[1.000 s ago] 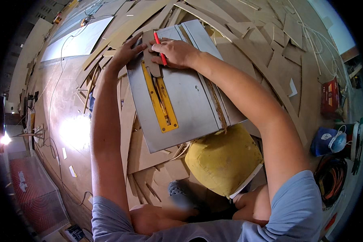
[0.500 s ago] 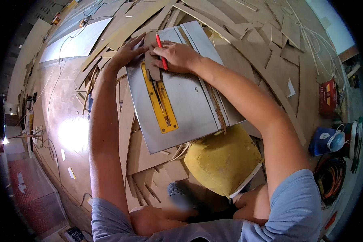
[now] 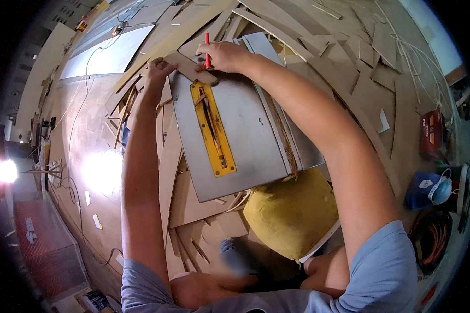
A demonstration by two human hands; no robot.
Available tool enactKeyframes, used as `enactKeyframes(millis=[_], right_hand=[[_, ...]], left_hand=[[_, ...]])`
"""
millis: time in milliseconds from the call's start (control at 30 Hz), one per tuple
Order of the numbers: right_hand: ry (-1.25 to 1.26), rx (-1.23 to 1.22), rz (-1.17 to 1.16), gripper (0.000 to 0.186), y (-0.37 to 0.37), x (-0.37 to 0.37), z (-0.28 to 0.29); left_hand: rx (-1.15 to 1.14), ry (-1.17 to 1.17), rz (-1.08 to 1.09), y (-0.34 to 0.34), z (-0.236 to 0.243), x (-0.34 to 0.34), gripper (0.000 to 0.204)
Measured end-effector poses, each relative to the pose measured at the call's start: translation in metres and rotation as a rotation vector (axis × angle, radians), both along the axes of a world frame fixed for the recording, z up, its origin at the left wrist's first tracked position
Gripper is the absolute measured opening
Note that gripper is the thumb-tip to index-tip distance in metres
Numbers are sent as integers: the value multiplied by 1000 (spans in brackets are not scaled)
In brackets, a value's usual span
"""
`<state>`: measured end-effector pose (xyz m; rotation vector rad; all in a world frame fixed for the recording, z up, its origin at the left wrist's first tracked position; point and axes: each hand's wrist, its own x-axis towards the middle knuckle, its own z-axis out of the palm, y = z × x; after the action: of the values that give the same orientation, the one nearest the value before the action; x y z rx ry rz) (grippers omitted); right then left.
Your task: The person marks a wood piece with a pencil, cuts it on a table saw, and fits it into a gap in the flooring using a hammer and a pry bar.
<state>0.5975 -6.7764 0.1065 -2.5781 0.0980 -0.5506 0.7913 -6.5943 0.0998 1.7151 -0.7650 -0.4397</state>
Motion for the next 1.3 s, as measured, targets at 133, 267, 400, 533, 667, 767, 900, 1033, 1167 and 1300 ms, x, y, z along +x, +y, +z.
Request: enactKeyframes(millis=[133, 267, 400, 533, 667, 767, 900, 1033, 1167, 1300], right_hand=[[-23, 56, -78, 36, 6, 20, 20], [-308, 541, 39, 38, -21, -14, 79], [-122, 734, 106, 36, -3, -51, 111], [22, 516, 36, 43, 27, -73, 106], [91, 493, 118, 37, 45, -52, 85], [194, 511, 177, 42, 43, -48, 81], [36, 148, -114, 50, 25, -69, 105], [76, 292, -95, 53, 39, -84, 109], [24, 567, 41, 47, 26, -64, 72], [104, 753, -98, 34, 27, -46, 66]], left_hand=[[-298, 298, 120, 34, -6, 0, 88], [-382, 483, 144, 72, -3, -5, 78], [-449, 533, 157, 128, -11, 2, 59], [-468, 499, 179, 146, -3, -23, 47], [-471, 477, 201, 158, -8, -34, 47], [-423, 471, 212, 164, -11, -34, 48], [-324, 486, 188, 172, -10, -38, 31], [-201, 416, 118, 173, -1, -47, 28], [-70, 389, 14, 172, 10, -63, 40], [38, 363, -147, 181, 14, -62, 66]])
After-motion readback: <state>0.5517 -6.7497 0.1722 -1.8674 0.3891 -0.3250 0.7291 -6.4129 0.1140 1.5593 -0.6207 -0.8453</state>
